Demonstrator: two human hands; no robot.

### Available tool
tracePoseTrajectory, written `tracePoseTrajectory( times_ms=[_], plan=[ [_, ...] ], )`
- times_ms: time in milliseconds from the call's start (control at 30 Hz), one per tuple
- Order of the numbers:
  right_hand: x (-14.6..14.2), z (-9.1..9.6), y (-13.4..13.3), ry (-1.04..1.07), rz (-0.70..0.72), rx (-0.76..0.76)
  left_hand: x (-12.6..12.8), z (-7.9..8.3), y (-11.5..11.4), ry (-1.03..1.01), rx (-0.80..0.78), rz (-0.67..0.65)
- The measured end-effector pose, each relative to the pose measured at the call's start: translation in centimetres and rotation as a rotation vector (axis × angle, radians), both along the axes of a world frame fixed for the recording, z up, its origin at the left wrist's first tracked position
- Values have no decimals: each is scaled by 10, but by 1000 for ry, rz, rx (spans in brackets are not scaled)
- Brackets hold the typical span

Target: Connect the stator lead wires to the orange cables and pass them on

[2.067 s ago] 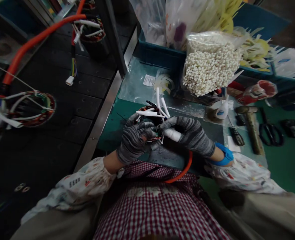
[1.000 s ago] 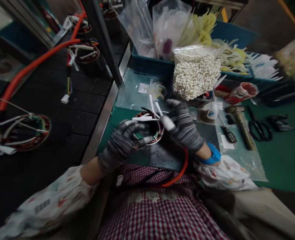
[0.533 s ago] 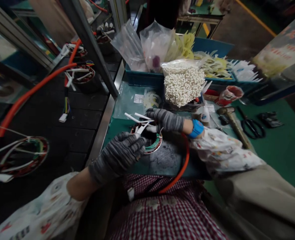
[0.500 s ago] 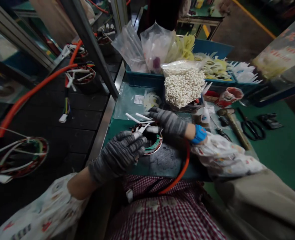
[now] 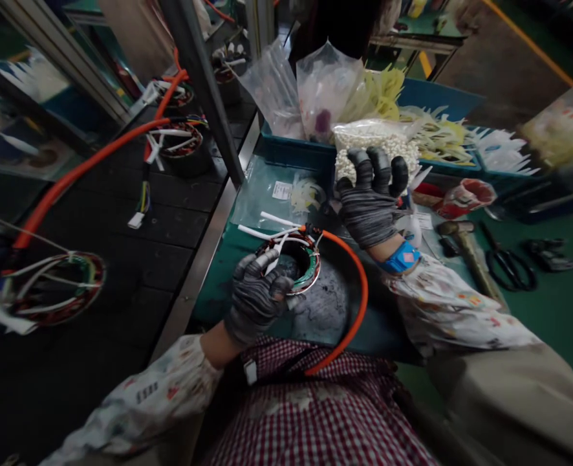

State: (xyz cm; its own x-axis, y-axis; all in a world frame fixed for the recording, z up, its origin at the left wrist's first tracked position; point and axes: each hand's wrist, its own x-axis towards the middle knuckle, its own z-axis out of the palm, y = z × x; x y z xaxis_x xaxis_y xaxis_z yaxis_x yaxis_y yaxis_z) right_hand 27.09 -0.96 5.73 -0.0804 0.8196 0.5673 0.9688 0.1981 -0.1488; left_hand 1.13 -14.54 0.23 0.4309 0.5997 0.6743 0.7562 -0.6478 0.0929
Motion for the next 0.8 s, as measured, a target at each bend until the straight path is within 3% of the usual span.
tracePoseTrajectory(
  times_ms=[100, 200, 433, 567, 667, 800],
  plan=[
    [-7, 0, 10, 50, -65, -25, 8, -8, -7, -1, 0, 94],
    [-4, 6, 4, 94, -69, -44, 8, -10, -6, -4, -33, 96],
    [17, 19, -38, 115, 234, -53, 3, -4, -2, -4, -93, -19],
    [15, 17, -46, 319, 387, -23, 1, -12, -1, -10, -146, -24],
    [12, 16, -51, 519, 419, -42, 0, -12, -1, -34, -123, -32],
    [15, 36, -77, 718, 385, -27, 1, -3, 1, -47, -65, -31]
  ],
)
